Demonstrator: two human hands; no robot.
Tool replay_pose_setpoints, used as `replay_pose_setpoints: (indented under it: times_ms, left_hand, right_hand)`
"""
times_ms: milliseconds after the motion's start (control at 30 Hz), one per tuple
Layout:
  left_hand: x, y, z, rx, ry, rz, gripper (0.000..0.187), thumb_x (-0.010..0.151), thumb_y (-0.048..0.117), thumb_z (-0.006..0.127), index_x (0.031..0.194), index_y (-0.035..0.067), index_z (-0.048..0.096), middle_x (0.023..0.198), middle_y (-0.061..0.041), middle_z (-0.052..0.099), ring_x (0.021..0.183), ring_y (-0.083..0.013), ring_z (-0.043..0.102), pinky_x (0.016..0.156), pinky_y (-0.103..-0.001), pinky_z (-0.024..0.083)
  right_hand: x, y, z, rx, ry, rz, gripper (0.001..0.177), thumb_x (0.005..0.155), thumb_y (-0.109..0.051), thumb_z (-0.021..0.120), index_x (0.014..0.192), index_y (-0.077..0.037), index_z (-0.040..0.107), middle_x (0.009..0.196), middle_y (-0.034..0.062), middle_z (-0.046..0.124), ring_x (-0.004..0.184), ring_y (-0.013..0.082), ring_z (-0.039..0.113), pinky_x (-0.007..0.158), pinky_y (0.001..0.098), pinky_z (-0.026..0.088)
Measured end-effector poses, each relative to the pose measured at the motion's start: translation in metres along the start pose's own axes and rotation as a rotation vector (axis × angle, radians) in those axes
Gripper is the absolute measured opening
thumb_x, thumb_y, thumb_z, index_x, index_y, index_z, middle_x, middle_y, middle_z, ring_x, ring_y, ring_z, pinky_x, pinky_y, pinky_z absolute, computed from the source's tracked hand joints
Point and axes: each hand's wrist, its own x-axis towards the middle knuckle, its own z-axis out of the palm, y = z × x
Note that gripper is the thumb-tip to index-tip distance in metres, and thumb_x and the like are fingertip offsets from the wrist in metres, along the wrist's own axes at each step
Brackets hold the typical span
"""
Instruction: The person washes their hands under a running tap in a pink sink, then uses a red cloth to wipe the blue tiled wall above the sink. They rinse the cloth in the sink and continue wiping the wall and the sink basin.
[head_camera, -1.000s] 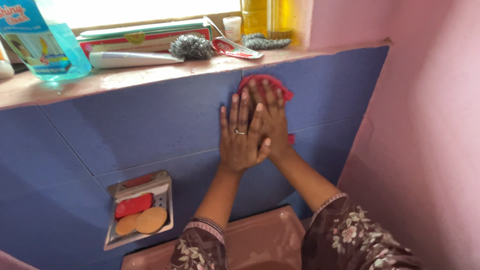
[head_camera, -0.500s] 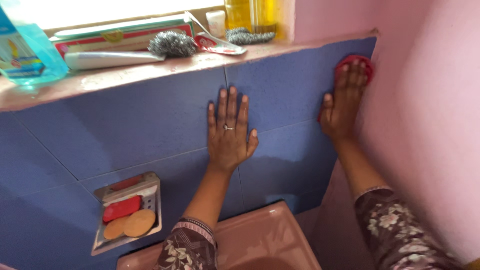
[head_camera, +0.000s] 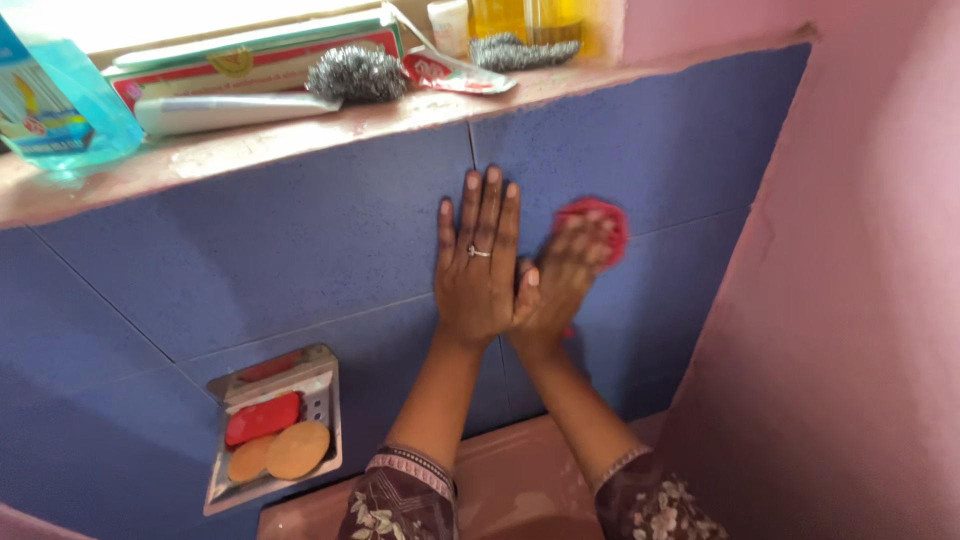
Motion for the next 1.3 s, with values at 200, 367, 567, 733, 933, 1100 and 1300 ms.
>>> replay_pose_setpoints:
  times_ms: [200, 367, 567, 733, 933, 1100, 1300]
  left_hand:
    - [-0.001, 0.0, -0.002, 0.013, -0.032, -0.01, 0.068, 0.103, 0.038, 0.037, 0.159, 0.0, 0.039, 0.168, -0.018, 0.032, 0.161, -0.0329, 0.025, 0.133, -0.056, 0.012]
    - [0.001, 0.001, -0.003, 0.071, -0.024, 0.0, 0.066, 0.101, 0.033, 0.037, 0.158, 0.0, 0.041, 0.168, -0.016, 0.033, 0.16, -0.0303, 0.027, 0.133, -0.053, 0.013]
    - [0.0, 0.001, -0.001, 0.111, -0.031, 0.009, 0.064, 0.102, 0.032, 0.037, 0.158, 0.001, 0.042, 0.167, -0.016, 0.034, 0.159, -0.03, 0.027, 0.132, -0.052, 0.014]
    - [0.001, 0.003, 0.0, 0.119, -0.011, 0.008, 0.064, 0.101, 0.031, 0.037, 0.157, 0.0, 0.043, 0.167, -0.018, 0.035, 0.158, -0.0303, 0.028, 0.132, -0.051, 0.015]
    - [0.003, 0.003, 0.0, 0.108, -0.003, 0.009, 0.065, 0.101, 0.032, 0.039, 0.157, -0.001, 0.043, 0.166, -0.019, 0.034, 0.158, -0.0324, 0.028, 0.132, -0.051, 0.015]
    - [0.002, 0.004, -0.002, 0.111, -0.024, -0.004, 0.066, 0.1, 0.031, 0.039, 0.157, -0.001, 0.043, 0.167, -0.019, 0.035, 0.158, -0.0313, 0.029, 0.132, -0.05, 0.015]
    - [0.002, 0.004, -0.001, 0.099, -0.019, 0.004, 0.065, 0.101, 0.031, 0.04, 0.157, -0.001, 0.043, 0.167, -0.019, 0.035, 0.158, -0.0321, 0.029, 0.132, -0.05, 0.015]
  right_hand:
    - [-0.038, 0.064, -0.003, 0.019, -0.425, -0.566, 0.056, 0.109, -0.039, 0.054, 0.145, 0.003, 0.043, 0.16, 0.029, 0.035, 0.156, 0.0451, 0.03, 0.13, 0.0612, 0.012]
    - [-0.008, 0.133, -0.025, -0.183, -0.454, -0.997, 0.053, 0.103, -0.043, 0.058, 0.15, -0.019, 0.05, 0.165, 0.009, 0.038, 0.156, 0.0321, 0.029, 0.129, 0.0548, 0.008]
    - [0.017, 0.185, -0.061, -0.156, -0.303, -0.548, 0.068, 0.112, -0.047, 0.034, 0.166, -0.008, 0.023, 0.172, 0.0179, 0.017, 0.162, 0.0394, 0.01, 0.13, 0.0625, 0.003]
    - [-0.002, 0.176, -0.071, -0.149, -0.067, -0.077, 0.07, 0.114, -0.047, 0.026, 0.166, -0.001, 0.018, 0.173, 0.0234, 0.014, 0.164, 0.0419, 0.01, 0.134, 0.0585, 0.006]
    - [-0.039, 0.147, -0.032, -0.176, 0.172, 0.507, 0.071, 0.115, -0.042, 0.028, 0.164, 0.007, 0.014, 0.173, 0.0282, 0.009, 0.162, 0.0438, 0.006, 0.131, 0.0554, -0.001]
    - [-0.01, 0.135, -0.024, -0.2, 0.147, 0.585, 0.071, 0.115, -0.04, 0.031, 0.161, 0.011, 0.014, 0.173, 0.0293, 0.008, 0.162, 0.0445, 0.005, 0.132, 0.054, -0.001]
    - [0.116, 0.133, -0.046, -0.227, 0.067, 0.089, 0.071, 0.118, -0.046, 0.033, 0.167, 0.003, 0.016, 0.176, 0.0219, 0.012, 0.167, 0.0395, 0.008, 0.135, 0.0492, 0.003]
